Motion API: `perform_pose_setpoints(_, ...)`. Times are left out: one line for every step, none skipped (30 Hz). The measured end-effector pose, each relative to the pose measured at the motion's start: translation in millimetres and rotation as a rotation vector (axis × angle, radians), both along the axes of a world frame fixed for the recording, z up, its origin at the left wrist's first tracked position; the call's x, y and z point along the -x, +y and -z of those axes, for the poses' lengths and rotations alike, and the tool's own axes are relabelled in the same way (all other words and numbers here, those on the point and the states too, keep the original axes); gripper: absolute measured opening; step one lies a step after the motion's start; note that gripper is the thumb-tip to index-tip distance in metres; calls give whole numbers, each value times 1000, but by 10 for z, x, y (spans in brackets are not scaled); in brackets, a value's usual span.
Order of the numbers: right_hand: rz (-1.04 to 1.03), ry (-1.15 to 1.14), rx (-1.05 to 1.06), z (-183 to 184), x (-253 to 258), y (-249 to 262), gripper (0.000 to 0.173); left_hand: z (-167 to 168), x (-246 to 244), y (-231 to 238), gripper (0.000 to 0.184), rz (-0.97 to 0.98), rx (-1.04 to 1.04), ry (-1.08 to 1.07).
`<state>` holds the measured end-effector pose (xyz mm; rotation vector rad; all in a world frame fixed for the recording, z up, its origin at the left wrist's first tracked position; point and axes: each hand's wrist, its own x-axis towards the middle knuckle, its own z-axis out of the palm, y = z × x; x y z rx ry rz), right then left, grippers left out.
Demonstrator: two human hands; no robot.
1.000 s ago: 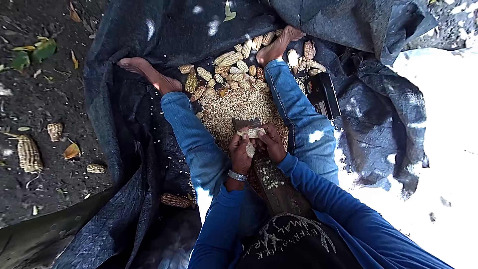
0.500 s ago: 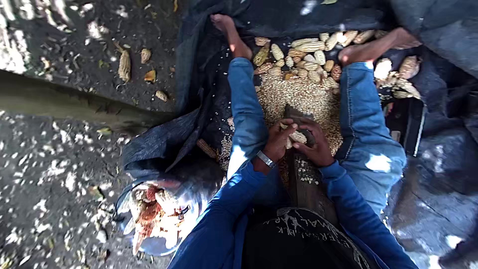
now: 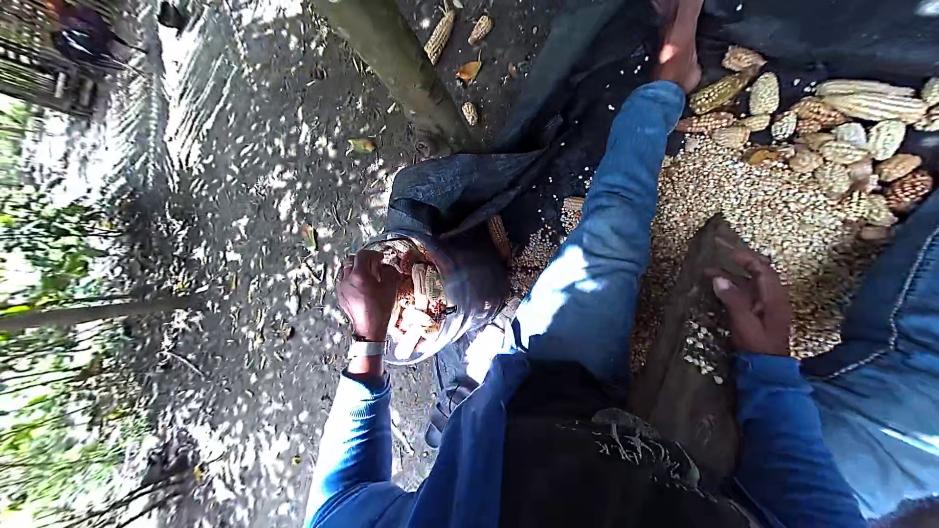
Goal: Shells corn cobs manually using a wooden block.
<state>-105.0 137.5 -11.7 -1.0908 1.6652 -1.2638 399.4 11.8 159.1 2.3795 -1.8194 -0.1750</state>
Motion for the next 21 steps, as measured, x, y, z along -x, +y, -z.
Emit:
perform_pose_setpoints(1,-8,-6,9,9,7,64,264,-191,77,34,-48,18,-13)
perform_pose_setpoints(16,-25,-13,16,17,15,63,530,-351,185,39,-59,97,-21)
perform_pose_setpoints(39,-42,-17,16,23,24,61,724,-468,294,42,-40,207,-11)
perform_pose_setpoints(70,-68,-20,16,27,33,58,829,-548,380,42,-2,305,57)
perform_pose_setpoints(105,-94,-20,16,31,39,54,869,-588,449,45,27,373,179)
perform_pose_setpoints(132,-118,-23,16,38,46,50,886,-611,538,47,51,414,328)
perform_pose_setpoints(149,-128,-29,17,46,55,48,902,-638,664,49,93,442,467)
perform_pose_setpoints(151,-129,-26,24,54,50,46,910,-665,802,52,152,455,546)
perform_pose_setpoints(142,-126,-19,35,58,34,44,918,-684,907,52,214,466,525)
perform_pose_setpoints(127,-116,-21,40,61,24,44,917,-674,994,51,273,452,419)
perform_pose_setpoints(114,-103,-27,45,66,23,43,911,-621,1065,53,338,417,273)
perform_pose_setpoints(109,-87,-37,49,66,23,42,918,-537,1113,56,395,382,124)
perform_pose_setpoints(110,-74,-50,49,58,18,42,941,-451,1138,62,425,349,5)
perform_pose_setpoints(109,-67,-63,50,54,12,41,967,-392,1143,68,418,326,-56)
perform_pose_setpoints(110,-60,-72,48,52,-1,40,961,-367,1124,74,383,302,-57)
perform_pose_setpoints(118,-56,-84,39,46,-23,39,927,-374,1092,81,333,271,-22)
perform_pose_setpoints(137,-58,-103,23,21,-42,38,871,-399,1056,91,281,223,32)
perform_pose_setpoints(166,-75,-133,-2,-14,-48,37,818,-422,1014,101,250,157,67)
perform_pose_setpoints(203,-99,-148,-22,-42,-47,36,776,-404,984,105,264,110,62)
perform_pose_setpoints(241,-117,-144,-35,-59,-40,34,718,-318,983,100,328,92,36)
perform_pose_setpoints(271,-118,-125,-30,-59,-28,33,588,-139,996,87,419,69,8)
